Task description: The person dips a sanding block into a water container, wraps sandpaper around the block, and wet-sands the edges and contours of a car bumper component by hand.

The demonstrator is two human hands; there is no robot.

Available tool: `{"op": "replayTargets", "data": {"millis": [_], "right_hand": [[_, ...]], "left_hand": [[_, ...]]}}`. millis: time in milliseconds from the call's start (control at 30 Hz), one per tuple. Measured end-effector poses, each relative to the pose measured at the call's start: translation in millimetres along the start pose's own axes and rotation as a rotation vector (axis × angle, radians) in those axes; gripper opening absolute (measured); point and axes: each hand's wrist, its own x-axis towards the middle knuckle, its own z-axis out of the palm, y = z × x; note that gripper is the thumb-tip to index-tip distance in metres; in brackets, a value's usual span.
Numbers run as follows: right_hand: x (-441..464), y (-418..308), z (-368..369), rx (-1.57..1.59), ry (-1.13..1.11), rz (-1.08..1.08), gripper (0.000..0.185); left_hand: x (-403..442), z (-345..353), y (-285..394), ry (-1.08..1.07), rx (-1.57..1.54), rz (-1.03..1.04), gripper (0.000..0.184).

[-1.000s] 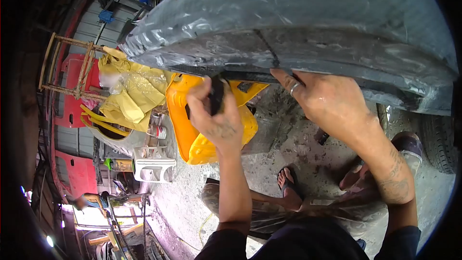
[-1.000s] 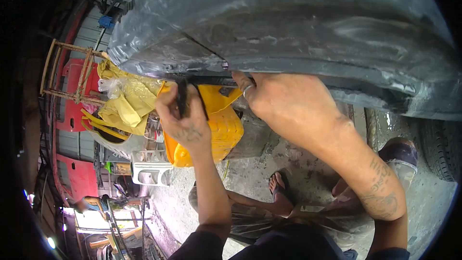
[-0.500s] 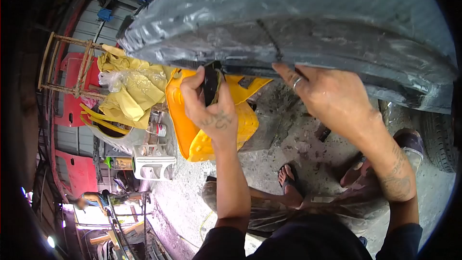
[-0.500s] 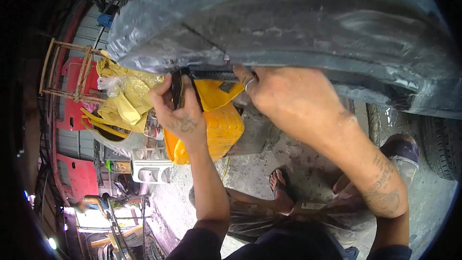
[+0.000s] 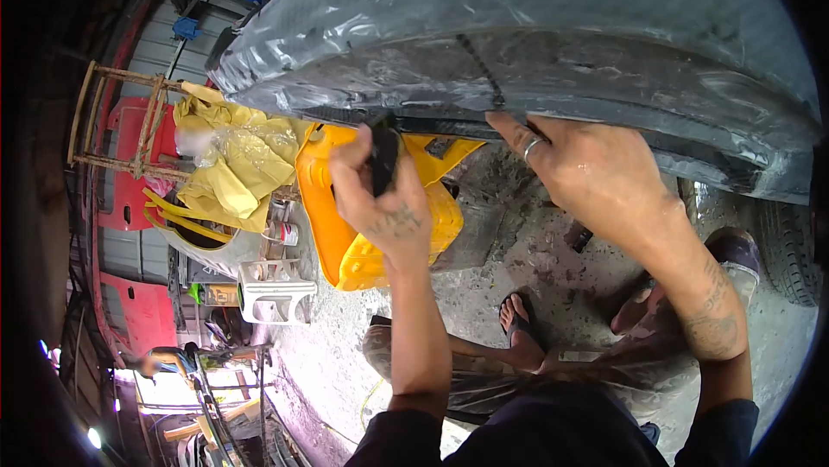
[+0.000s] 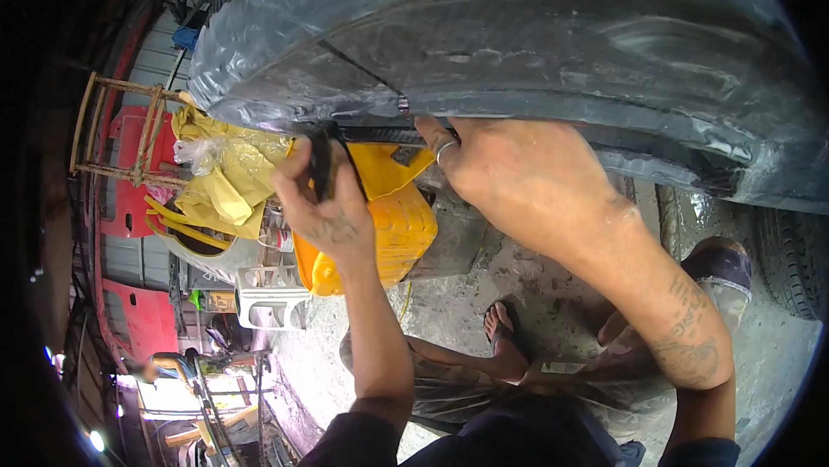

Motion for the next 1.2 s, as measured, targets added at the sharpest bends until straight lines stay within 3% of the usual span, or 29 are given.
{"op": "replayTargets", "data": {"millis": [133,200,233,367,467,533,567,600,667,767,867,900,933,967,1033,1133,1167,1200], "right_hand": [[1,2,0,-0.031,0.045,-0.043,0.041],[0,0,0,-0.009,0.044,-0.043,0.042],[2,2,-1,-0.005,0.055,-0.041,0.043],[0,1,2,-0.01,0.027,-0.034,0.042],[2,2,0,-0.011,-0.01,-0.007,0.043],[2,2,1,-0.013,0.048,-0.036,0.045],[1,4,1,-0.014,0.042,-0.029,0.045],[1,4,0,-0.009,0.01,-0.025,0.044],[1,1,0,-0.002,-0.017,-0.026,0.043],[2,3,0,0.007,0.099,-0.008,0.05],[3,-2,-3,0.064,-0.055,0.001,0.039],[3,1,-1,0.012,0.009,-0.025,0.039],[2,3,0,-0.04,0.075,-0.045,0.039],[1,2,0,0.007,-0.004,0.006,0.038],[2,3,0,-0.021,0.046,-0.013,0.039],[1,0,-1,-0.026,0.023,-0.024,0.041],[1,1,-2,-0.026,-0.028,0.002,0.043],[2,1,-2,-0.029,-0.027,-0.007,0.043]], "left_hand": [[-5,-2,-10,-0.012,-0.046,-0.003,0.023],[4,-2,-14,-0.006,0.033,0.103,0.024],[-3,-5,-5,-0.014,0.025,0.014,0.025],[-6,-8,-16,-0.04,-0.036,-0.002,0.028],[-1,-7,-15,-0.002,0.045,0.106,0.028],[-10,-7,-15,-0.061,-0.091,-0.016,0.022],[-3,-11,-19,-0.088,0.057,0.041,0.023],[0,-7,-18,-0.056,-0.032,-0.035,0.022],[-5,-9,-12,-0.069,0.043,0.027,0.023],[-10,-9,-15,-0.079,-0.033,0.007,0.025],[8,-15,-13,-0.105,-0.008,-0.038,0.028],[7,-19,-22,-0.011,-0.035,-0.006,0.029],[2,-32,-32,0.087,-0.029,-0.121,0.029],[1,-49,-41,0.113,-0.01,-0.18,0.028],[11,-80,-85,0.138,0.01,-0.233,0.027],[6,-113,-196,-0.499,0.333,-0.312,0.024],[9,-109,-217,-0.791,0.443,-0.714,0.026],[-13,-107,-262,-0.996,0.439,-0.617,0.028]]}}
